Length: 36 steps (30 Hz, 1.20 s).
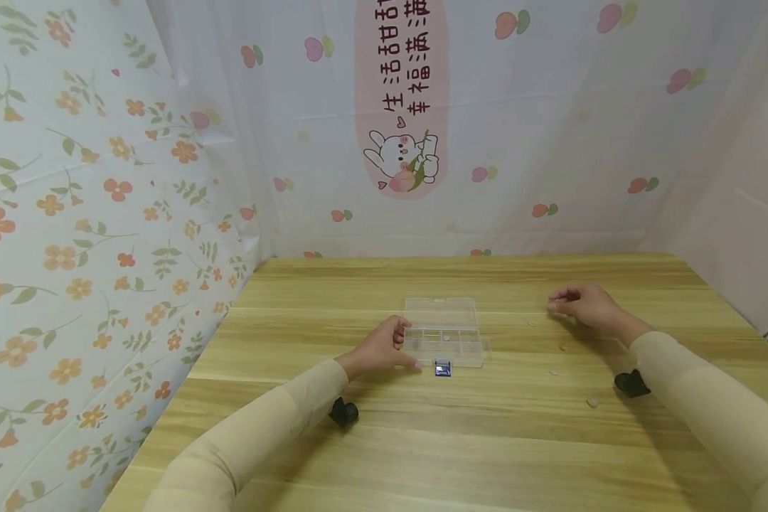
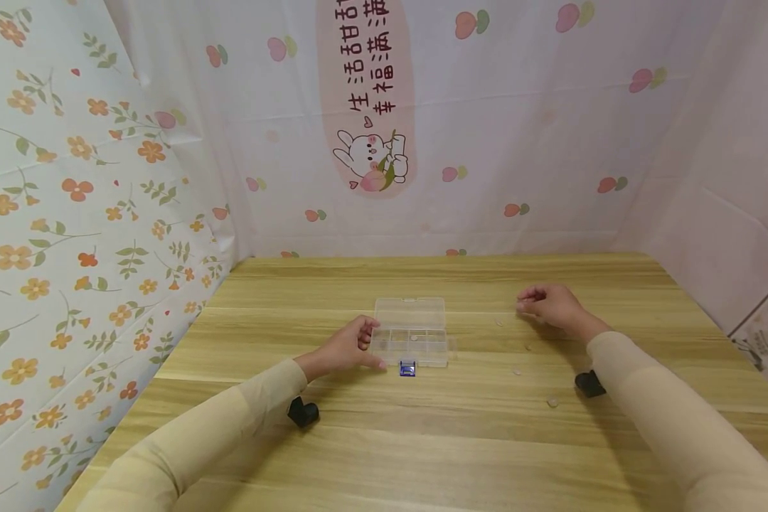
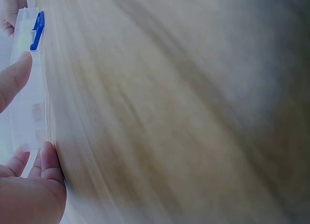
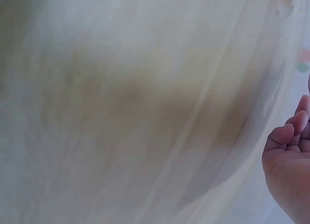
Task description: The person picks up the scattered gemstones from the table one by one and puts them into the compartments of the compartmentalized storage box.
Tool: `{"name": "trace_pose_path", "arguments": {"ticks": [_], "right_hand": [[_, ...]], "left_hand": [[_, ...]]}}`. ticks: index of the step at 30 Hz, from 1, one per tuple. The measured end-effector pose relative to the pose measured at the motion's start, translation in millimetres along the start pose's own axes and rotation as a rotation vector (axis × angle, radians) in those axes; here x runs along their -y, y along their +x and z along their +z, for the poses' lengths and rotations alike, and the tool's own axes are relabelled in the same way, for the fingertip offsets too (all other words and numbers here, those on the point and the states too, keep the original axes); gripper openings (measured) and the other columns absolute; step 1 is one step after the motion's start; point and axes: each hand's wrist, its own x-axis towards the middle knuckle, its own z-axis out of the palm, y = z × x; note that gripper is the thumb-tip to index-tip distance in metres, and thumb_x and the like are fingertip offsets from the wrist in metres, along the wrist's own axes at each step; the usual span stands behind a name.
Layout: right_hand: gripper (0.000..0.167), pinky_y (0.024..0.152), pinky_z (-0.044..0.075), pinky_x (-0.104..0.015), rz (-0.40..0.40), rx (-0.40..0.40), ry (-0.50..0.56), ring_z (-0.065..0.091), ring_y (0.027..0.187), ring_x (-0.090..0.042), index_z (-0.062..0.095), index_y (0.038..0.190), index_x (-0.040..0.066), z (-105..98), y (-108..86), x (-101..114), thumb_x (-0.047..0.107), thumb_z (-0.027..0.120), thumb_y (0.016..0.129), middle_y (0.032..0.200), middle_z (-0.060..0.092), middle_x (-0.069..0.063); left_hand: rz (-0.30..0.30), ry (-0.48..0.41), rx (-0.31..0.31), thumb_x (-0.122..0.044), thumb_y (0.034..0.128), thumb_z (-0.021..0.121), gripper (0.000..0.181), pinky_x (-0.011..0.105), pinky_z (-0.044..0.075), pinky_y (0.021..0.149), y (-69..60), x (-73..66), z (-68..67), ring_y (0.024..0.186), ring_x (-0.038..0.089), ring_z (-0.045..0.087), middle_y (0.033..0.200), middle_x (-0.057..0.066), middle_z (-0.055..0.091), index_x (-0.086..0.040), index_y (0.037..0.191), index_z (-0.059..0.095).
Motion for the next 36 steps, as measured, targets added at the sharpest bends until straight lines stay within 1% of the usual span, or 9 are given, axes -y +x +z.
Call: {"name": "trace_pose_path", "arguments": {"ticks": [6, 11, 16, 19, 22, 30, 36], "right_hand": [[0.042, 0.074, 0.048, -0.027, -0.024, 0.006, 0.004, 0.055, 0.095, -0.023, 0.058, 0.121, -0.005, 6, -0.2, 14, 0.027, 0.064, 0.096, 0.108, 0.061, -0.014], [0.037, 0.075, 0.051, -0.03, -0.035, 0.005, 0.051, 0.057, 0.096, -0.027, 0.058, 0.119, -0.006, 13, 1.0, 24, 0.022, 0.064, 0.096, 0.107, 0.061, -0.016], [0.033, 0.075, 0.053, -0.031, -0.049, -0.01, 0.081, 0.058, 0.091, -0.02, 0.059, 0.118, -0.008, 19, 1.9, 34, 0.016, 0.064, 0.095, 0.104, 0.062, -0.015], [0.034, 0.078, 0.052, -0.033, -0.056, -0.012, 0.093, 0.058, 0.09, -0.017, 0.059, 0.118, -0.009, 22, 1.4, 40, 0.016, 0.064, 0.095, 0.104, 0.063, -0.014], [0.036, 0.08, 0.051, -0.035, -0.062, -0.015, 0.098, 0.057, 0.091, -0.016, 0.06, 0.119, -0.008, 26, 0.1, 48, 0.019, 0.065, 0.095, 0.105, 0.063, -0.014], [0.036, 0.077, 0.05, -0.035, -0.081, 0.003, 0.157, 0.056, 0.089, -0.019, 0.061, 0.117, -0.007, 40, -1.4, 62, 0.02, 0.067, 0.093, 0.102, 0.062, -0.012], [0.035, 0.074, 0.049, -0.035, -0.095, 0.022, 0.201, 0.055, 0.088, -0.02, 0.062, 0.114, -0.005, 51, -2.6, 69, 0.022, 0.069, 0.092, 0.099, 0.061, -0.011]], "left_hand": [[0.0, 0.001, -0.002, -0.017, 0.0717, 0.088, 0.076, 0.032, 0.038, 0.079, -0.4, -0.5, 0.6, 0.092, 0.018, 0.041, 0.107, 0.007, 0.043, -0.004, 0.133, 0.045], [0.0, -0.002, -0.003, -0.016, 0.0717, 0.088, 0.076, 0.031, 0.038, 0.079, -0.1, -0.2, 0.5, 0.092, 0.019, 0.041, 0.107, 0.007, 0.043, -0.004, 0.132, 0.045], [-0.005, -0.004, -0.002, -0.017, 0.0719, 0.088, 0.075, 0.032, 0.037, 0.08, -1.0, -2.0, -0.1, 0.093, 0.019, 0.041, 0.108, 0.007, 0.043, -0.004, 0.132, 0.044], [0.001, -0.006, -0.003, -0.016, 0.0718, 0.088, 0.075, 0.032, 0.038, 0.079, -0.6, -1.5, 0.1, 0.092, 0.018, 0.041, 0.107, 0.007, 0.043, -0.004, 0.132, 0.045], [0.008, -0.014, -0.003, -0.014, 0.0719, 0.088, 0.075, 0.032, 0.037, 0.078, -0.1, -0.2, 0.4, 0.09, 0.018, 0.04, 0.106, 0.007, 0.043, -0.002, 0.132, 0.045], [0.008, -0.023, -0.002, -0.013, 0.0721, 0.088, 0.074, 0.033, 0.037, 0.077, 0.5, 0.7, 0.8, 0.089, 0.018, 0.039, 0.105, 0.008, 0.042, -0.003, 0.132, 0.045], [-0.001, -0.014, -0.004, -0.014, 0.0715, 0.088, 0.075, 0.031, 0.038, 0.077, -0.1, -0.1, 0.5, 0.089, 0.017, 0.04, 0.105, 0.006, 0.043, -0.004, 0.132, 0.045]]}}
